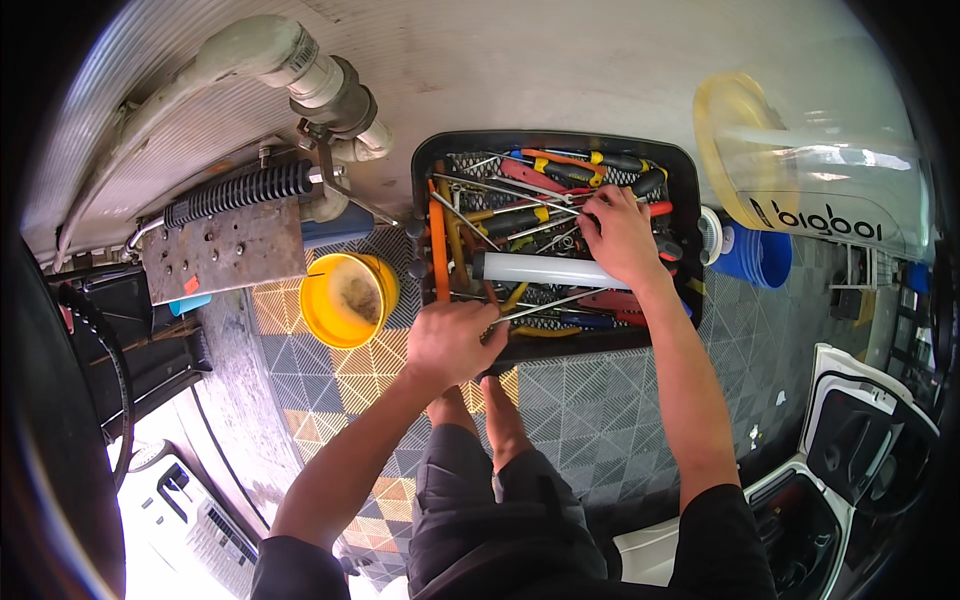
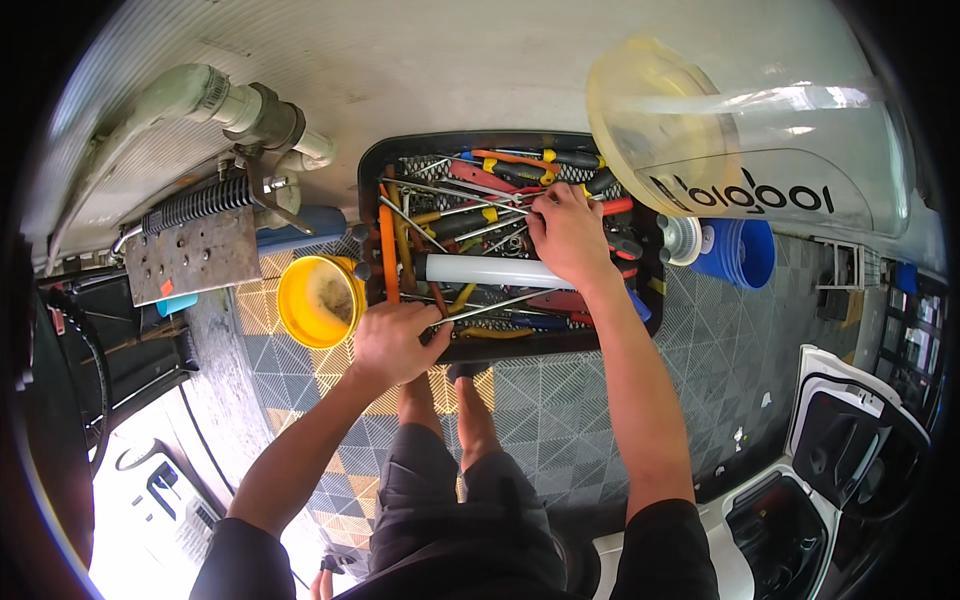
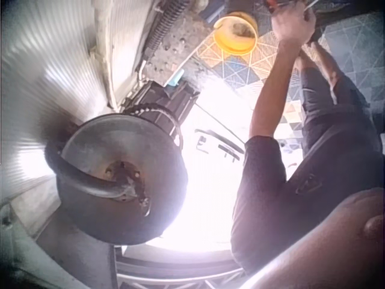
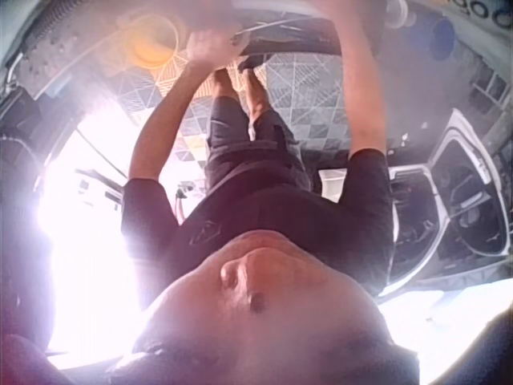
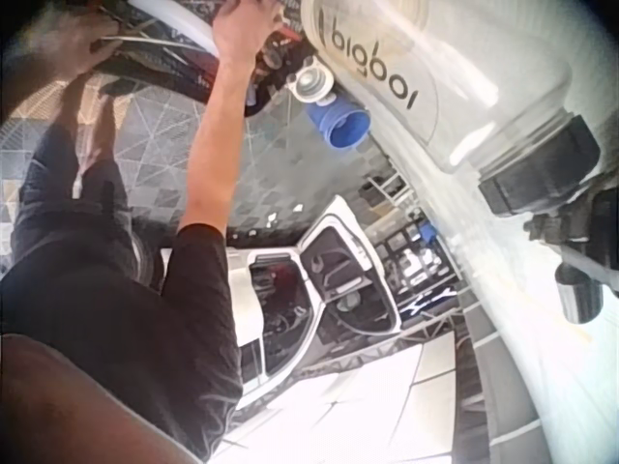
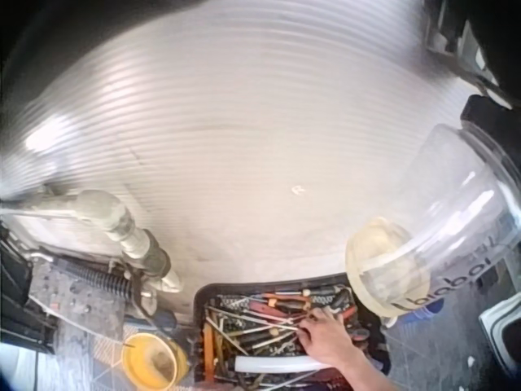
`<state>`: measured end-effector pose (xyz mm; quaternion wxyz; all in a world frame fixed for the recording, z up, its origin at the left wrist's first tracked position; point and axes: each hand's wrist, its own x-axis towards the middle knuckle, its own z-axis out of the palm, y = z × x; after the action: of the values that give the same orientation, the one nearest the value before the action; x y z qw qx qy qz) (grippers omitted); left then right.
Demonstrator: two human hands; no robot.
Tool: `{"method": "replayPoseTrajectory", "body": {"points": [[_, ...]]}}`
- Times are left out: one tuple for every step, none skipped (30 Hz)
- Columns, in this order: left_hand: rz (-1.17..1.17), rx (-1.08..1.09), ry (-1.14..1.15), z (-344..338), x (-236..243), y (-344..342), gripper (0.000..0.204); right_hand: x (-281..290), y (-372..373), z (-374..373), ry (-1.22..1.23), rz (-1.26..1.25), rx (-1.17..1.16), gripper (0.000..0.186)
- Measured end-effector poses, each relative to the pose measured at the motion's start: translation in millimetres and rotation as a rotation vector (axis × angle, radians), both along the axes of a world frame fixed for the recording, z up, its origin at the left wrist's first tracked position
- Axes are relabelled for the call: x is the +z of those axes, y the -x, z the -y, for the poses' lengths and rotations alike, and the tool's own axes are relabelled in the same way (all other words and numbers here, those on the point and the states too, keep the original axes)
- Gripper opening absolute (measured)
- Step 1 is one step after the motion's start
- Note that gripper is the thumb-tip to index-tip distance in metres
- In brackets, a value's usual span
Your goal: The person removes a white car door handle using a trim tool, wipes the door edge with a cloth, and then uses a screwdriver to work on the door handle area. The person retrieves tools from a toolbox and continues adjusting the door handle mechanism.
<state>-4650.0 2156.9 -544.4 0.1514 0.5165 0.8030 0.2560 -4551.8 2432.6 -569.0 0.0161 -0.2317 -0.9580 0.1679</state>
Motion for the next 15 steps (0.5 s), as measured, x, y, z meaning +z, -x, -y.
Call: {"method": "replayPoseTrajectory", "body": {"points": [[0.004,-0.001,0.001,0,0,0,0.019,0,0,0,0.004,0.000,0.000,0.014],[0.007,-0.002,0.003,0,0,0,0.019,-1,-1,0,0.002,-0.006,0.000,0.014],[0.005,-0.003,0.007,0,0,0,0.019,-1,-1,0,0.001,-0.012,0.001,0.014],[0.004,-0.004,0.012,0,0,0,0.019,-2,-1,0,-0.001,-0.018,0.003,0.014],[0.003,-0.005,0.016,0,0,0,0.019,-2,-1,0,-0.004,-0.012,0.000,0.014],[0.005,-0.003,0.016,0,0,0,0.019,-2,-1,0,-0.008,-0.006,-0.003,0.014],[0.007,0.000,0.016,0,1,0,0.019,-2,0,0,-0.011,-0.001,-0.006,0.013],[0.008,0.003,0.015,-1,1,0,0.019,-2,-1,1,-0.017,-0.001,-0.003,0.014],[0.008,0.003,0.019,-1,2,0,0.019,-2,-1,1,-0.023,-0.001,-0.001,0.014],[0.007,0.002,0.022,-1,2,0,0.019,-2,-1,1,-0.029,-0.001,0.001,0.014],[0.006,0.004,0.025,-1,2,0,0.020,0,0,2,-0.016,0.024,-0.003,0.018],[0.007,0.003,0.025,-1,2,0,0.020,2,0,2,-0.002,0.049,-0.007,0.025],[0.007,0.002,0.024,-1,2,0,0.020,4,0,3,0.010,0.074,-0.011,0.032],[0.008,0.002,0.023,-1,2,0,0.020,6,0,6,0.012,-0.010,-0.021,0.041],[0.011,-0.002,0.027,-1,2,0,0.020,9,-1,10,0.014,-0.094,-0.031,0.051]]}}
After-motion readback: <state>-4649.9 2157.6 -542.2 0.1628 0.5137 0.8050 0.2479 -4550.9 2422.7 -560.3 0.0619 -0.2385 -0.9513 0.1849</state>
